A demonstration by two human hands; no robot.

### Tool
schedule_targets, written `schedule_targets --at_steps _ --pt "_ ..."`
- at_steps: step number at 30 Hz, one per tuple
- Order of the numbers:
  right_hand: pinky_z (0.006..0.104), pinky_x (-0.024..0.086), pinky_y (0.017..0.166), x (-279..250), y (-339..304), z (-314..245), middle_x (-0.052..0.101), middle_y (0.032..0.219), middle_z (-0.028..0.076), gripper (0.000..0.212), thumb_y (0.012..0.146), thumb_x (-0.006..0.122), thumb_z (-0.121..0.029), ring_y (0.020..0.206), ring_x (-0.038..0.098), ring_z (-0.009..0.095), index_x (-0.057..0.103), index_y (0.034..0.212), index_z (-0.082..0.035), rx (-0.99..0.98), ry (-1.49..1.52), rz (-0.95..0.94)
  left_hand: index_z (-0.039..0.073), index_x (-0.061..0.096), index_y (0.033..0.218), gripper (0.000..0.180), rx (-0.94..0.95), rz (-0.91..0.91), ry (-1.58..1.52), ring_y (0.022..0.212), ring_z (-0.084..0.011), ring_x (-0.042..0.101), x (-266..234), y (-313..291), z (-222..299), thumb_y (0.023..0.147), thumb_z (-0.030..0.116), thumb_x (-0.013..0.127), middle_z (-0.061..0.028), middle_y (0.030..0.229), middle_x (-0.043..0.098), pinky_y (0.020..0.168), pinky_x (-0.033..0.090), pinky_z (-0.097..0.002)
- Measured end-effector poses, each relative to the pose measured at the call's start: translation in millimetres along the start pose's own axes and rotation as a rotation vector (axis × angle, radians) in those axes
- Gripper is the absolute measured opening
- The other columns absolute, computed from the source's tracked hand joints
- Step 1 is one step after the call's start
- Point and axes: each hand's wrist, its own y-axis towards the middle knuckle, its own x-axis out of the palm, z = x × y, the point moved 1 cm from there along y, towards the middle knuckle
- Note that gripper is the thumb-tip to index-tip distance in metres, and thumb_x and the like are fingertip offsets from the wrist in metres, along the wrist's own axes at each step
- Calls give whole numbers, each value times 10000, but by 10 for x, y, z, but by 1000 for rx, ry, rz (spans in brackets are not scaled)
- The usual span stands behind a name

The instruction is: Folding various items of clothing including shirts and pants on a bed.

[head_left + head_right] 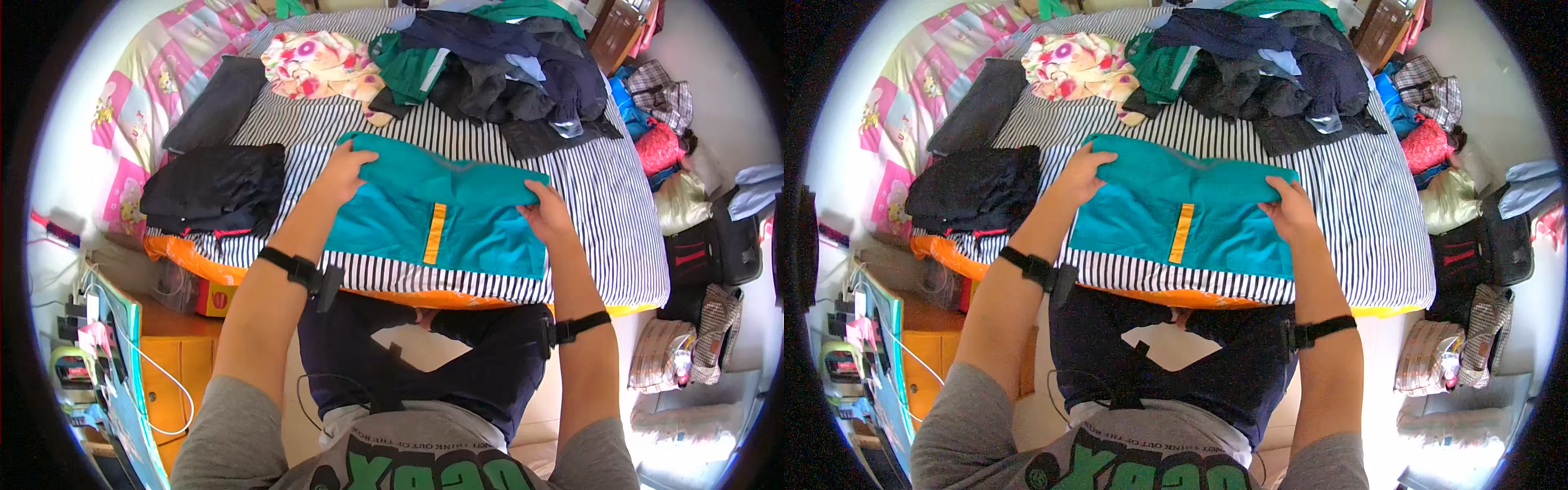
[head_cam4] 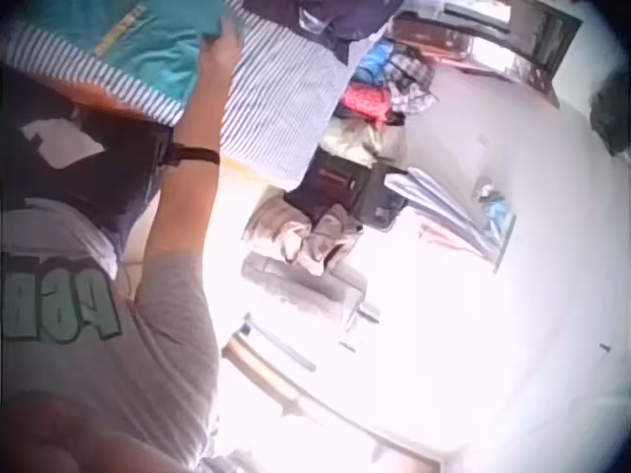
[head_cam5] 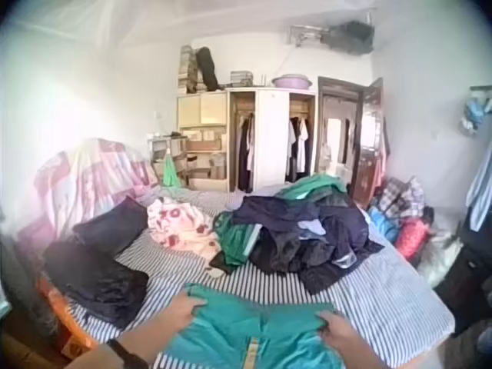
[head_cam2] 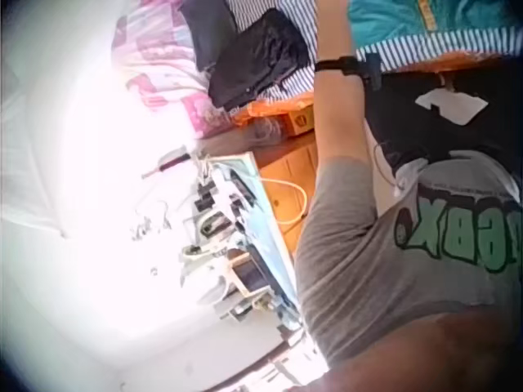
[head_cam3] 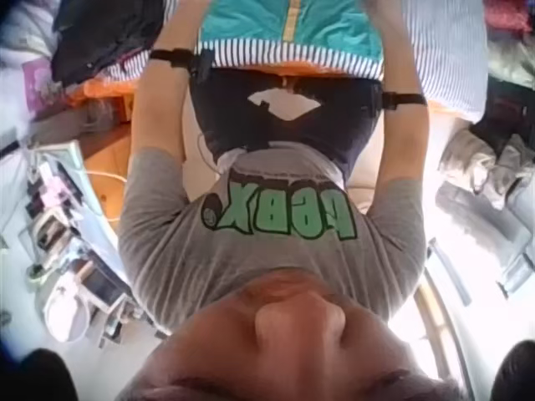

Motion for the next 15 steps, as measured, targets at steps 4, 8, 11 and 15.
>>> schedule_targets --at_steps 4,8,11,15 --pt "343 531 779 -230 -540 478 594 1112 104 387 883 652 -170 956 603 215 490 1194 -7 75 7 226 69 519 1272 546 -908 23 -1371 1105 -273 559 132 -331 593 778 197 713 -114 1165 567 897 463 -445" --pt "344 515 791 -574 -508 1201 602 1072 127 443 874 669 -224 946 598 205 489 1188 32 301 -78 139 16 478 1293 565 -1135 -134 -1242 1090 -236 552 662 -806 306 813 228 687 -114 1229 555 924 435 -397" --pt "345 494 792 -545 -473 1163 609 1041 111 471 856 688 -273 905 594 190 510 1175 25 340 -181 220 -63 402 1350 641 -1158 -119 -1358 1146 -277 545 727 -788 319 844 218 676 -161 1324 518 985 434 -415" --pt "321 485 734 -561 -291 1051 611 1009 96 448 853 688 -240 868 588 182 520 1162 37 321 -250 228 -95 367 1353 627 -1120 -109 -1470 1175 -310 543 718 -647 381 834 86 670 -191 1329 510 994 458 -448"
